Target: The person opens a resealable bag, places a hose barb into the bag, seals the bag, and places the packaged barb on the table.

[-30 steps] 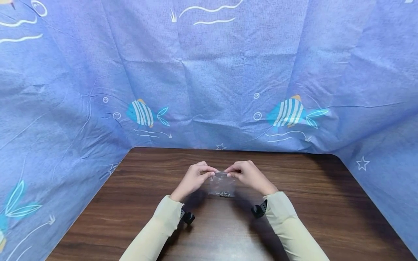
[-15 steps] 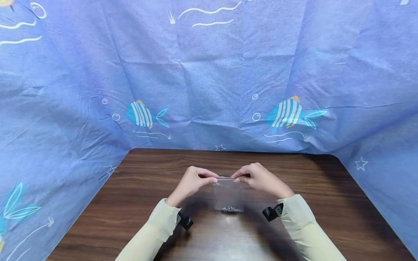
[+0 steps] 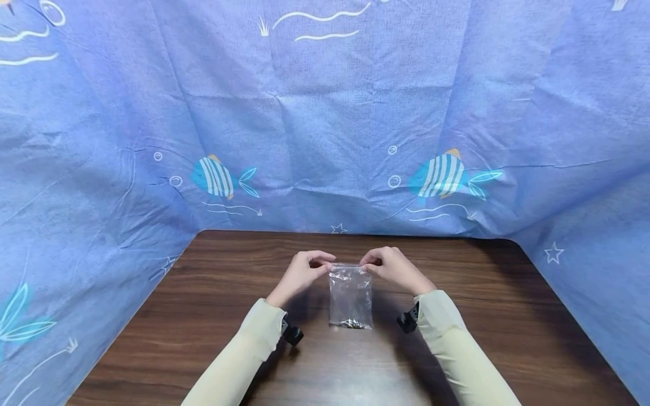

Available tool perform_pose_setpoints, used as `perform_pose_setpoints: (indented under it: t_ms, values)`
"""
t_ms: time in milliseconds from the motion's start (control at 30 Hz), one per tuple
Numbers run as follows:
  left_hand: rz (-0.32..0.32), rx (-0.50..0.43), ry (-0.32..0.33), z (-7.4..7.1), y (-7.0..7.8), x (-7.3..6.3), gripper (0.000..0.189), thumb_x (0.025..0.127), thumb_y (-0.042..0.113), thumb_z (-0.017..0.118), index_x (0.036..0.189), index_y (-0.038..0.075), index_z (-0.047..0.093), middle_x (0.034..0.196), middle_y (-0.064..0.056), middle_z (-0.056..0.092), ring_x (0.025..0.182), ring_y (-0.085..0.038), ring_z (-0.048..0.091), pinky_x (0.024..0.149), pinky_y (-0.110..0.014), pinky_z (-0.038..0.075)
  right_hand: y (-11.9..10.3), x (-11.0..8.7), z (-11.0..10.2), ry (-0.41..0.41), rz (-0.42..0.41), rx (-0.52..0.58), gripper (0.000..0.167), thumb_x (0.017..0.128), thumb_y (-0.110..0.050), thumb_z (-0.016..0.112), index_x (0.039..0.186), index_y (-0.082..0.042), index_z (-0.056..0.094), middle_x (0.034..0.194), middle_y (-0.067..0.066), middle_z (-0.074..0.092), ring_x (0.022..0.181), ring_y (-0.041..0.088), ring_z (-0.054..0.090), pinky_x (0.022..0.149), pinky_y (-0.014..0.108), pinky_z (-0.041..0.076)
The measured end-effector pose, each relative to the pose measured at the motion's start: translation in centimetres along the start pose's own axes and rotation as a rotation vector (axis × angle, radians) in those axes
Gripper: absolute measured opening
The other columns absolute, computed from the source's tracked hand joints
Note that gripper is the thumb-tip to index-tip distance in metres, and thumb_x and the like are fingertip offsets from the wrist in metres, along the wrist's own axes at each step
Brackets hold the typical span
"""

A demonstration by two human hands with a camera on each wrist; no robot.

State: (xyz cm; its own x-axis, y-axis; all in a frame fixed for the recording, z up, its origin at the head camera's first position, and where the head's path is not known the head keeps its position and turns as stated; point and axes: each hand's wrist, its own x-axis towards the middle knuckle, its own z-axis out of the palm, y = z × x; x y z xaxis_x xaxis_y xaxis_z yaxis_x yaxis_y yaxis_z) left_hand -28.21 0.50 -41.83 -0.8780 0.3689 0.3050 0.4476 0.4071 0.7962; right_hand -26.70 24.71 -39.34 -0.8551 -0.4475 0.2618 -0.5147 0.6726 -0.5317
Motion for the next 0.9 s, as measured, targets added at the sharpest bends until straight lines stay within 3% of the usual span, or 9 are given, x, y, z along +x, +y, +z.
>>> perform_pose_setpoints:
  t_ms: [133, 400, 500, 700, 900]
  values:
    - [-0.018, -0.034, 0.022, 0.4, -0.8, 0.7, 0.016, 0.085, 0.003, 0.069, 0.1, -0.001, 0.072, 0.095, -0.012, 0.074, 0.077, -0.016, 0.067, 0.063, -0.016, 0.047, 0.6, 0.6, 0.6, 0.043, 0.045, -0.018, 0.004, 0.086, -0.013, 0.071, 0.087, -0.011, 0.074, 0.077, -0.003, 0.071, 0.07, 0.005, 0.061, 0.066, 0.023, 0.049]
    - [-0.073, -0.051, 0.151, 0.9, -2.2, 1.9, 0.01, 0.08, 0.001, 0.074, 0.087, -0.002, 0.068, 0.084, -0.015, 0.073, 0.078, -0.024, 0.07, 0.069, -0.02, 0.053, 1.4, 1.4, 1.6, 0.115, 0.103, -0.013, 0.011, 0.087, -0.005, 0.067, 0.093, -0.007, 0.076, 0.091, 0.006, 0.075, 0.085, 0.018, 0.067, 0.076, 0.034, 0.05]
    - [-0.087, -0.035, 0.173, 0.8, -2.8, 2.1, 0.008, 0.08, 0.001, 0.075, 0.085, -0.002, 0.069, 0.083, -0.014, 0.073, 0.074, -0.021, 0.069, 0.068, -0.02, 0.053, 1.5, 1.8, 2.2, 0.138, 0.113, 0.008, 0.011, 0.087, -0.004, 0.066, 0.093, -0.005, 0.076, 0.091, 0.008, 0.075, 0.088, 0.022, 0.067, 0.079, 0.038, 0.051]
    - [-0.106, 0.084, 0.145, 0.8, -3.9, 2.3, 0.007, 0.084, 0.008, 0.072, 0.088, 0.006, 0.077, 0.087, -0.007, 0.075, 0.082, -0.018, 0.067, 0.072, -0.024, 0.049, 1.9, 2.4, 3.3, 0.166, 0.192, 0.055, 0.011, 0.086, -0.003, 0.067, 0.093, -0.003, 0.075, 0.091, 0.011, 0.074, 0.092, 0.028, 0.066, 0.083, 0.045, 0.05]
    - [-0.12, 0.125, 0.03, 0.8, -4.6, 2.4, 0.016, 0.089, 0.013, 0.067, 0.101, 0.007, 0.076, 0.104, -0.008, 0.074, 0.108, -0.025, 0.065, 0.09, -0.036, 0.049, 2.4, 2.3, 3.8, 0.143, 0.264, 0.096, 0.015, 0.088, -0.002, 0.063, 0.1, 0.001, 0.072, 0.096, 0.014, 0.073, 0.094, 0.028, 0.064, 0.082, 0.041, 0.049]
